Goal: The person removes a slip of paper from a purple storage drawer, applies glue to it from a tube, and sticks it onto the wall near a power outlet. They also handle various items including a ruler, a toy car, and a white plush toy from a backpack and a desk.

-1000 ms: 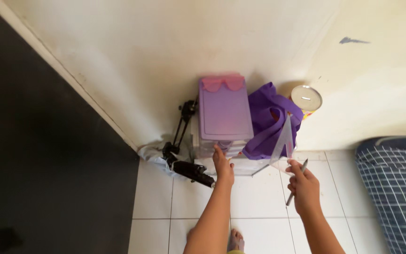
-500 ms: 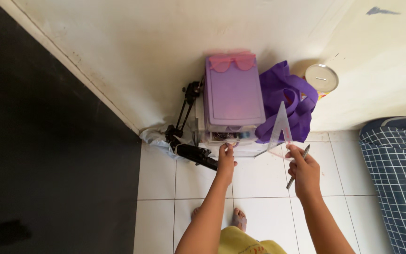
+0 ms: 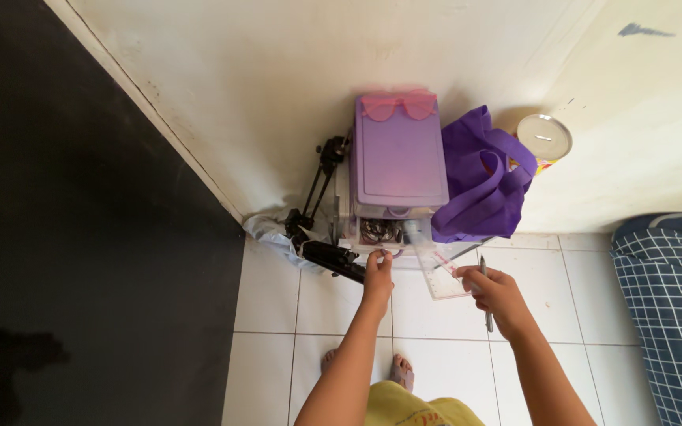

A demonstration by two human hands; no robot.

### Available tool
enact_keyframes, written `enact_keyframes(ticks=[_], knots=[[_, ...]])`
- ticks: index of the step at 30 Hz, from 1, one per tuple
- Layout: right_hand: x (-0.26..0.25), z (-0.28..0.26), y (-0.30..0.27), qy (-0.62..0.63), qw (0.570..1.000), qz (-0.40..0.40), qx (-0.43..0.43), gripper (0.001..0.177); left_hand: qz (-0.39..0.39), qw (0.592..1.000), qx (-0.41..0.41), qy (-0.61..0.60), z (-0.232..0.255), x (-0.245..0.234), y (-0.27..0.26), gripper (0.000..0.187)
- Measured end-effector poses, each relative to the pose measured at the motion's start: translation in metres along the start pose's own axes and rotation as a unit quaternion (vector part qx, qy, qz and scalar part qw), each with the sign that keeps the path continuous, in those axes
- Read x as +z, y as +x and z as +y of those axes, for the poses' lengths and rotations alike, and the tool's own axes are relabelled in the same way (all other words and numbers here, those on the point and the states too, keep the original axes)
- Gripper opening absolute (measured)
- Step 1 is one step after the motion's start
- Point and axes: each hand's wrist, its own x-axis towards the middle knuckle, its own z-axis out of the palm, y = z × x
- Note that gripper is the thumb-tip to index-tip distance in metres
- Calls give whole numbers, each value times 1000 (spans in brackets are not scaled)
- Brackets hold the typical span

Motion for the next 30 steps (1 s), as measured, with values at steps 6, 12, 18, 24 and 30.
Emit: enact_keyframes(ticks=[6,12,18,24,30], knots=[[-11,-3,-8,34,998,44,-15,28,30,997,50,-50,-15,7,20,22],[-21,-7,-9,46,997,65,-3,30,87,992,91,-3,-13,18,64,25],[-28,-6,-8,63,995,83,5,30,97,990,101,-10,-7,26,98,25],[-29,-6,-1,62,995,82,5,29,189,980,66,12,13,25,60,40],[-20,-11,4,82,995,45,-28,26,34,994,50,-90,78,28,-18,53]])
